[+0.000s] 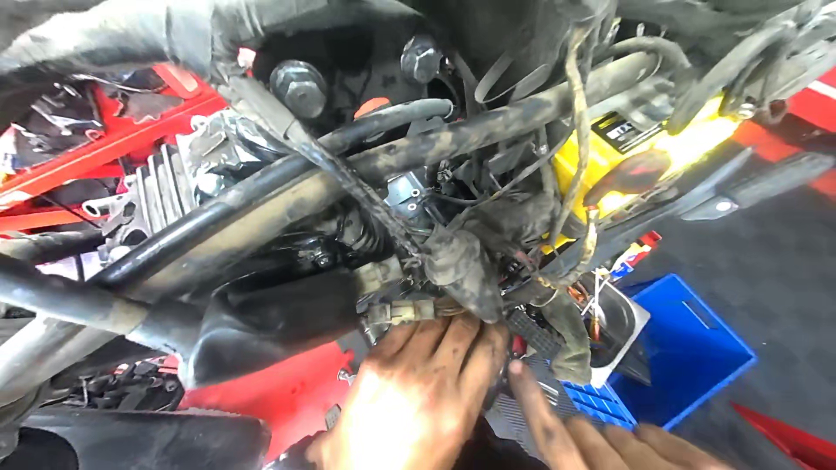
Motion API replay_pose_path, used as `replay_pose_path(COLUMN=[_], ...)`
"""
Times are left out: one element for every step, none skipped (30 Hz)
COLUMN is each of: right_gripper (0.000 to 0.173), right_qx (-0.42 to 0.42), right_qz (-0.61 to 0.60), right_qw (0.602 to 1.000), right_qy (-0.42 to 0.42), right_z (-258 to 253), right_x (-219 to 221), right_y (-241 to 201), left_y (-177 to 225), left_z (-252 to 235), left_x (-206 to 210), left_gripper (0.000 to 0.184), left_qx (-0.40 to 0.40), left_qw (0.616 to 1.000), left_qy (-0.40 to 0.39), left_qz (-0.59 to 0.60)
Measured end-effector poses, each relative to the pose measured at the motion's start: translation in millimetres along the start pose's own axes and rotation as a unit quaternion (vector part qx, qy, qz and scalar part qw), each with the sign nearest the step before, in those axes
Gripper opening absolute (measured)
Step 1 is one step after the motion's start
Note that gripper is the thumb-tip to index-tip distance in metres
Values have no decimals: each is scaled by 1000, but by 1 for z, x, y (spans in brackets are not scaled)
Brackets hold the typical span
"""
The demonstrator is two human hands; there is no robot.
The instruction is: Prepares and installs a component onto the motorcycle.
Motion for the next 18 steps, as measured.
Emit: replay_pose_path(right_gripper=[69, 72, 75, 76, 76, 75, 73, 71, 68, 64, 60, 57, 54, 53, 51, 51, 51, 52], right_qx=[2, 4, 11, 17, 18, 17, 13, 9, 5, 0, -6, -14, -23, -33, -41, -44, -42, -35], right_qz=[-13, -30, -44, -52, -50, -40, -23, 1, 25, 46, 62, 74, 81, 82, 79, 77, 78, 78], right_qw=[1000, 1000, 999, 998, 999, 999, 1000, 1000, 1000, 999, 998, 997, 996, 996, 996, 995, 995, 994], right_qy=[-4, -7, -8, -7, -6, -2, 2, 7, 13, 20, 22, 20, 17, 19, 27, 38, 52, 65], right_z=[-2, -3, -4, -4, -3, -2, 0, 3, 6, 9, 11, 13, 15, 16, 16, 16, 14, 12], right_x=[-1, -2, -3, -4, -3, -1, 3, 10, 17, 23, 27, 31, 33, 33, 30, 27, 22, 18], right_y=[4, 7, 8, 8, 6, 2, -3, -7, -11, -14, -16, -18, -20, -20, -20, -19, -16, -12], left_y=[0, 0, 0, 0, 0, 0, 0, 0, -1, -1, -1, -1, -1, -1, -2, -2, -2, -2], left_z=[0, 0, 0, 0, 0, 0, 0, 0, 0, 0, 0, 0, 0, 0, 1, 1, 1, 1], left_x=[0, 0, -1, -1, -1, 0, 0, 0, 0, -1, -1, -1, -1, -1, -1, -1, -1, -1], left_gripper=[43, 44, 45, 45, 45, 44, 43, 43, 44, 44, 45, 46, 48, 51, 53, 53, 54, 53], left_qx=[0, -1, -3, -6, -7, -9, -9, -8, -7, -7, -7, -7, -7, -7, -9, -10, -12, -13], left_qw=[1000, 1000, 1000, 1000, 1000, 1000, 1000, 1000, 1000, 1000, 1000, 1000, 1000, 1000, 1000, 1000, 1000, 1000], left_qy=[0, -2, -5, -6, -8, -10, -9, -9, -10, -12, -15, -18, -22, -24, -26, -26, -24, -24], left_qz=[2, 3, 4, 6, 7, 6, 7, 7, 10, 11, 11, 11, 11, 11, 12, 13, 14, 15])
Point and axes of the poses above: each hand's wrist, its own z-axis away from the middle knuckle, its own x-axis out of the palm, y = z × x, the point moved 4 cm from there along -z, towards the middle knuckle, and after that the axes turned 4 degrees about -x, right-handed, at the moved point
